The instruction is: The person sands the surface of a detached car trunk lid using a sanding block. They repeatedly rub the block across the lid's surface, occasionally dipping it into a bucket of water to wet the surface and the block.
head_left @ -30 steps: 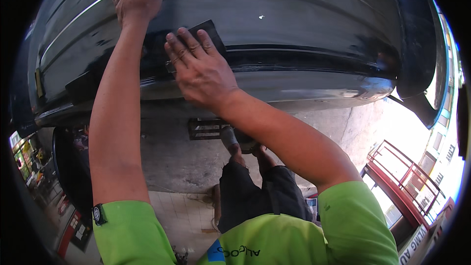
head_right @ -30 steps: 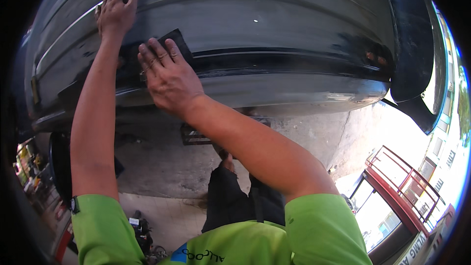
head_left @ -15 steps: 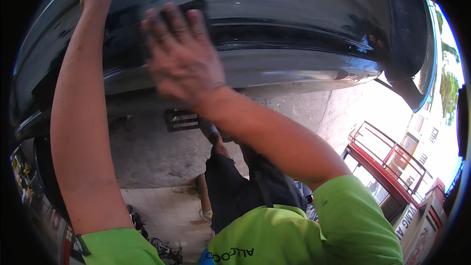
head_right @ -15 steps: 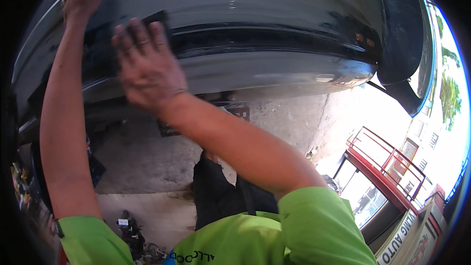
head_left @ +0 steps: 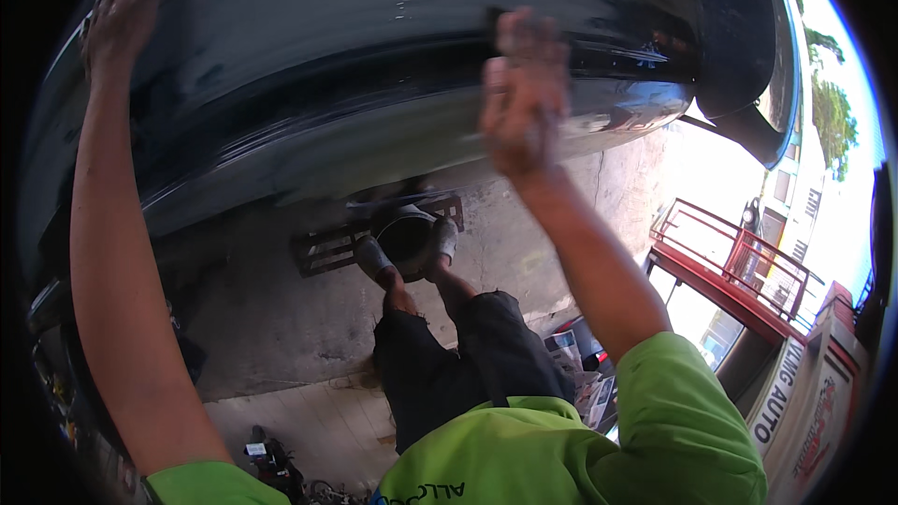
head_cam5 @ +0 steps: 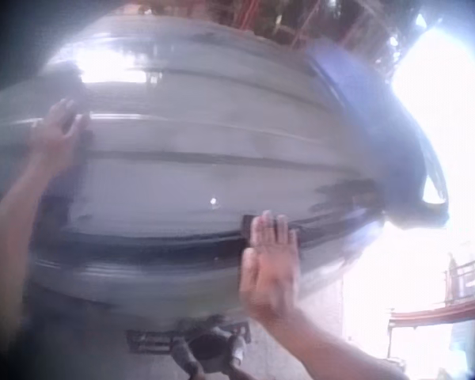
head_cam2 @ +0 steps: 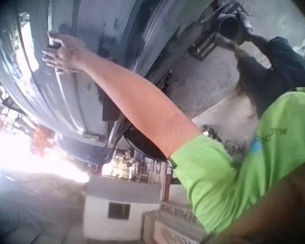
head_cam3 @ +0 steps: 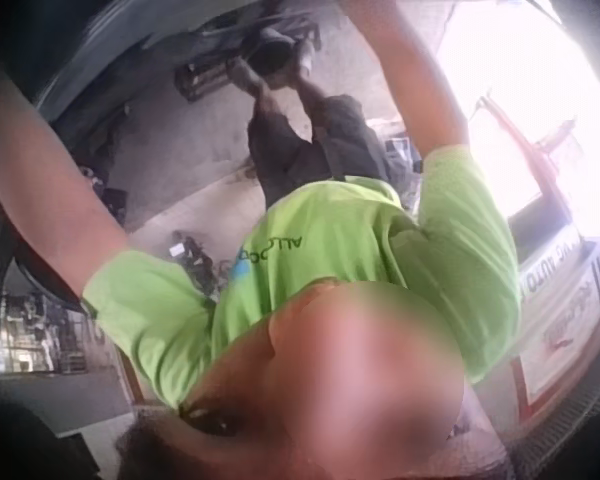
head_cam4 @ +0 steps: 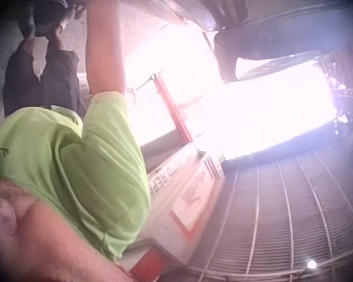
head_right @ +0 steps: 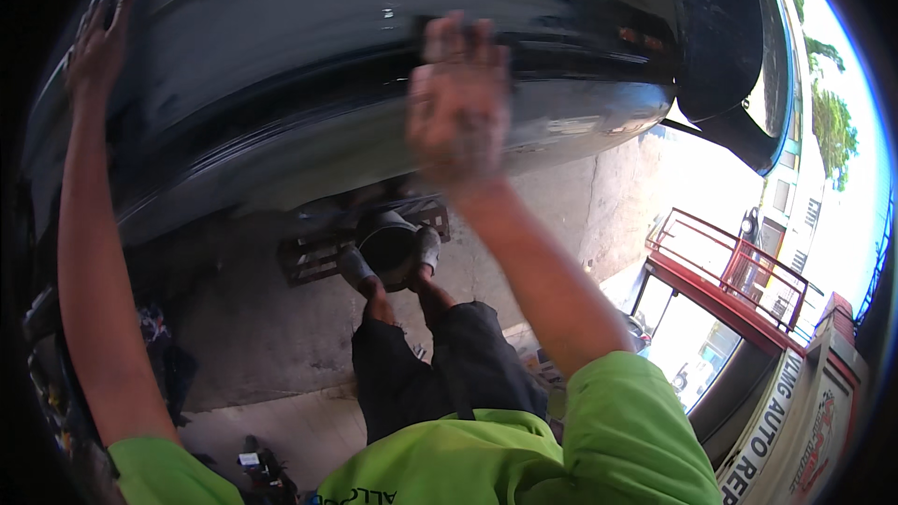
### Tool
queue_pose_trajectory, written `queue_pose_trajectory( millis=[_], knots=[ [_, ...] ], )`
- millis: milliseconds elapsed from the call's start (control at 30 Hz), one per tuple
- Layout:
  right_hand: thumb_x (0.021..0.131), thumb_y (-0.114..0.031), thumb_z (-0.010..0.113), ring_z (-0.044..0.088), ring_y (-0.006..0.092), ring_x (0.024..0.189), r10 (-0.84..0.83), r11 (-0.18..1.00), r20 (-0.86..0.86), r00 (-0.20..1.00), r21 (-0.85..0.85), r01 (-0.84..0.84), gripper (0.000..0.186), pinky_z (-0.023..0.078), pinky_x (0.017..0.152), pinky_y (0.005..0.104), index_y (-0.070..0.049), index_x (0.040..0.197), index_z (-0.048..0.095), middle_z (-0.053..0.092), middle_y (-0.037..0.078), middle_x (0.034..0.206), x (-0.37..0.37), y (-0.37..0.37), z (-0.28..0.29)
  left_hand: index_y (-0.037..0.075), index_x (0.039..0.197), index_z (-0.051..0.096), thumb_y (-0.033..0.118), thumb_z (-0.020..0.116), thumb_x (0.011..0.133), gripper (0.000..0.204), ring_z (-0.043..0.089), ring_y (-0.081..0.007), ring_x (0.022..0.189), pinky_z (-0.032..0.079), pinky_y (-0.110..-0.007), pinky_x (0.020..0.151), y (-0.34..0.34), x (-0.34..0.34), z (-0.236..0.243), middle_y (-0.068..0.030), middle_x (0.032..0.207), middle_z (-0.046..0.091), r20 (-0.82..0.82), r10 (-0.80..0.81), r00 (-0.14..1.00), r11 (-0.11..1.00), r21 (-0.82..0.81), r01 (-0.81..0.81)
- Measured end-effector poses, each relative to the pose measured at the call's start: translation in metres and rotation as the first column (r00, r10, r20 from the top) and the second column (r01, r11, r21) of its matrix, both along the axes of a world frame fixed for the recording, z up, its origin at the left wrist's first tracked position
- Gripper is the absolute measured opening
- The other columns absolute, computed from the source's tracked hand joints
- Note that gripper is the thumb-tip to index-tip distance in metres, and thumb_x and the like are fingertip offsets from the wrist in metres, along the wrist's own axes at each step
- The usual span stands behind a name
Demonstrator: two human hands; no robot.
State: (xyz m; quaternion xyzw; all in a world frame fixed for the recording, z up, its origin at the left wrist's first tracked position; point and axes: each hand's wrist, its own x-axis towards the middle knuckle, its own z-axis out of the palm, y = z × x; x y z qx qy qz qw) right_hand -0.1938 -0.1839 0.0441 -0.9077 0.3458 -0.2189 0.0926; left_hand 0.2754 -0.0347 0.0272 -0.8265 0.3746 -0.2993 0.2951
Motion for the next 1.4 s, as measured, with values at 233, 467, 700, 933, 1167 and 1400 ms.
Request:
queue_pose_trajectory(
  millis=[233, 467, 700, 933, 1167, 1400],
  knots=[
    [0.099, -0.025, 0.051, 0.040, 0.0347, 0.154, 0.587, 0.739, 0.261, 0.766, 0.215, -0.639, 0.056, 0.024, 0.129, 0.0519, 0.003, 0.148, 0.056, 0.049, 0.022, 0.159, 0.132, 0.124, 0.016, 0.032, 0.167, 0.032, 0.076, 0.032, 0.102, 0.079, 0.027, -0.0221, 0.160, 0.021, -0.047, 0.130, 0.009, 0.028, -0.018, -0.0001, 0.173, 0.033, 0.070, 0.026, 0.997, 0.998, 0.063, -0.031],
    [0.108, -0.026, 0.043, 0.043, 0.0355, 0.151, -0.020, 1.000, -0.107, 0.994, -0.020, 0.018, 0.051, 0.028, 0.127, 0.0514, -0.004, 0.152, 0.055, 0.051, 0.015, 0.159, -0.063, -0.115, 0.025, 0.029, 0.164, 0.040, 0.076, 0.036, 0.102, 0.077, 0.030, -0.0231, 0.159, 0.022, -0.048, 0.129, 0.009, 0.010, -0.014, -0.0030, 0.171, 0.036, -0.386, -0.139, 0.912, 0.863, -0.499, -0.079],
    [0.099, -0.025, 0.052, 0.045, 0.0374, 0.149, -0.112, 0.986, 0.074, 0.991, -0.116, 0.121, 0.053, 0.031, 0.125, 0.0513, -0.003, 0.147, 0.059, 0.055, 0.014, 0.156, -0.070, -0.108, 0.002, 0.017, 0.160, 0.047, 0.068, 0.042, 0.105, 0.075, 0.034, -0.0260, 0.157, 0.022, -0.049, 0.128, -0.001, -0.041, 0.017, -0.0082, 0.168, 0.041, -0.453, -0.106, 0.885, 0.849, -0.504, -0.156],
    [0.096, -0.026, 0.055, 0.045, 0.0348, 0.149, -0.128, 0.991, 0.023, 0.991, -0.045, 0.129, 0.055, 0.032, 0.124, 0.0518, -0.005, 0.146, 0.060, 0.055, 0.012, 0.156, -0.070, -0.109, 0.028, 0.008, 0.168, 0.024, 0.067, 0.043, 0.104, 0.089, 0.015, -0.0331, 0.163, 0.009, -0.055, 0.131, -0.081, -0.256, 0.058, -0.0190, 0.175, 0.021, -0.634, -0.127, 0.763, 0.922, -0.358, -0.145],
    [0.089, -0.025, 0.058, 0.046, 0.0353, 0.148, -0.129, 0.992, 0.061, 0.990, 0.002, 0.129, 0.059, 0.033, 0.122, 0.0525, -0.006, 0.144, 0.062, 0.055, 0.011, 0.156, -0.070, -0.107, 0.032, 0.014, 0.167, 0.029, 0.062, 0.047, 0.103, 0.082, 0.019, -0.0329, 0.162, 0.008, -0.062, 0.129, -0.214, -0.349, 0.076, -0.0166, 0.174, 0.023, -0.712, -0.546, 0.441, 0.835, -0.425, 0.348],
    [0.087, -0.025, 0.061, 0.042, 0.0344, 0.150, -0.108, 0.994, 0.001, 0.994, 0.031, 0.108, 0.063, 0.034, 0.122, 0.0526, -0.008, 0.148, 0.059, 0.052, 0.010, 0.158, -0.071, -0.110, 0.043, 0.016, 0.167, 0.032, 0.063, 0.041, 0.106, 0.077, 0.017, -0.0292, 0.163, 0.013, -0.057, 0.130, -0.257, -0.180, 0.070, -0.0118, 0.176, 0.022, -0.709, -0.382, 0.593, 0.895, -0.444, 0.046]
  ],
)
